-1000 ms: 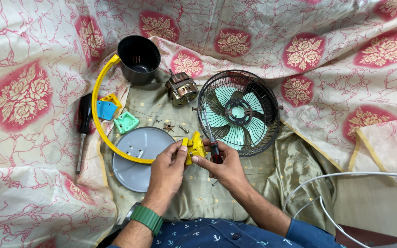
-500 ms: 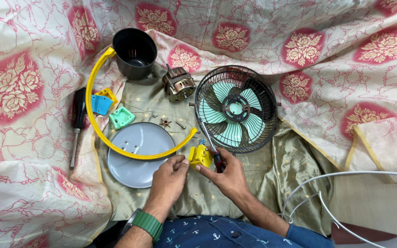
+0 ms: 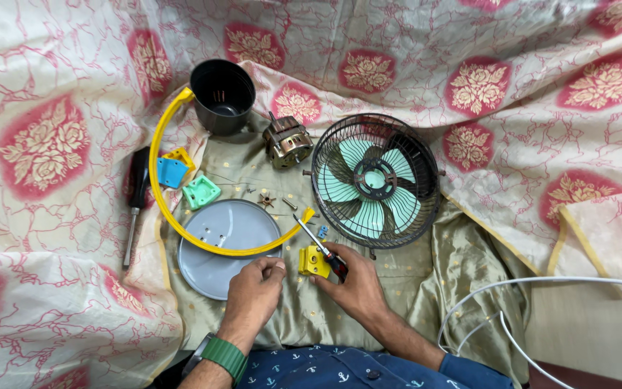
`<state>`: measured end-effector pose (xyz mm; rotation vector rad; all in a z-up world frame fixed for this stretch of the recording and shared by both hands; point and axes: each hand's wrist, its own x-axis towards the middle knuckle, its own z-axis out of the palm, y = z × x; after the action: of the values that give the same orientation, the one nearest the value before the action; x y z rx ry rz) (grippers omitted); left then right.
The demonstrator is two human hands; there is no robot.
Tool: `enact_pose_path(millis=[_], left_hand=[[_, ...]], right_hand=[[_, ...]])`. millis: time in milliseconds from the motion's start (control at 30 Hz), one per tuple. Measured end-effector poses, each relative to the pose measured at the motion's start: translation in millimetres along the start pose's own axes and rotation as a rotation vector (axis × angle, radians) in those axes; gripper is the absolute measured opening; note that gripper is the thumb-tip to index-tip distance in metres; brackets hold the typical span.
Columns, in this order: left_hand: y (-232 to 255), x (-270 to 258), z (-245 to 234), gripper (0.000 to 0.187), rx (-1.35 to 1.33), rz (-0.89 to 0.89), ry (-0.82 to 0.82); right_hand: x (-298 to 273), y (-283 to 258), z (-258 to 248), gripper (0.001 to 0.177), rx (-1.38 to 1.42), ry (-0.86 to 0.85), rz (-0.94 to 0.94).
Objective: The person uses a screwdriver to remove screws from a yellow plastic fan component and then from the fan motor. They manipulate the parts and screws on a patterned cloth surface, handling the motor and plastic piece separately.
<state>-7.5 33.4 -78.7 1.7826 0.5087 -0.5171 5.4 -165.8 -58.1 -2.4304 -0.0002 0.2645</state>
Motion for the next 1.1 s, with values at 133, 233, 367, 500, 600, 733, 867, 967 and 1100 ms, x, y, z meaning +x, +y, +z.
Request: enact_pose_path(millis=[133, 233, 367, 500, 600, 733, 867, 967, 1100], left_hand=[[-2.1, 1.0, -2.8, 0.035, 0.046, 0.069, 0.062], [-1.4, -0.6, -6.6, 0.035, 0.048, 0.020, 0.045], [0.1, -4.4, -13.2, 0.034, 0.055, 0.060, 0.085], [-0.1, -8.8, -22.1, 0.032, 0.017, -0.026, 0.109], [-1.2, -8.0, -31.6, 0.031, 0.001, -0.062, 0.109], [-9.2, -3.5, -47.8, 0.031, 0.089, 0.045, 0.231], [-12.6, 2.8, -54.8, 0.033, 0.150, 0.059, 0.267], [-12.9, 0.4, -52.1, 0.033, 0.150, 0.039, 0.259], [-11.7, -5.6, -45.1, 0.031, 0.114, 0.061, 0.281]], right_hand=[[-0.1, -1.0, 0.4, 0.065, -0.008, -0.003, -0.084], [1.4, -5.7, -1.2, 0.066, -0.003, -0.032, -0.066], [-0.6, -6.6, -7.2, 0.070, 0.014, -0.019, -0.159], [-8.5, 2.0, -9.6, 0.065, 0.078, 0.033, -0.086], [-16.1, 11.5, -2.2, 0.054, 0.234, 0.183, 0.054], [-15.5, 30.9, 1.9, 0.029, 0.368, 0.248, 0.142], [-10.3, 45.1, 2.5, 0.032, 0.325, 0.187, 0.289], [-8.7, 50.0, 3.1, 0.032, 0.335, 0.161, 0.292], [-11.7, 50.6, 6.5, 0.039, 0.305, 0.132, 0.305]])
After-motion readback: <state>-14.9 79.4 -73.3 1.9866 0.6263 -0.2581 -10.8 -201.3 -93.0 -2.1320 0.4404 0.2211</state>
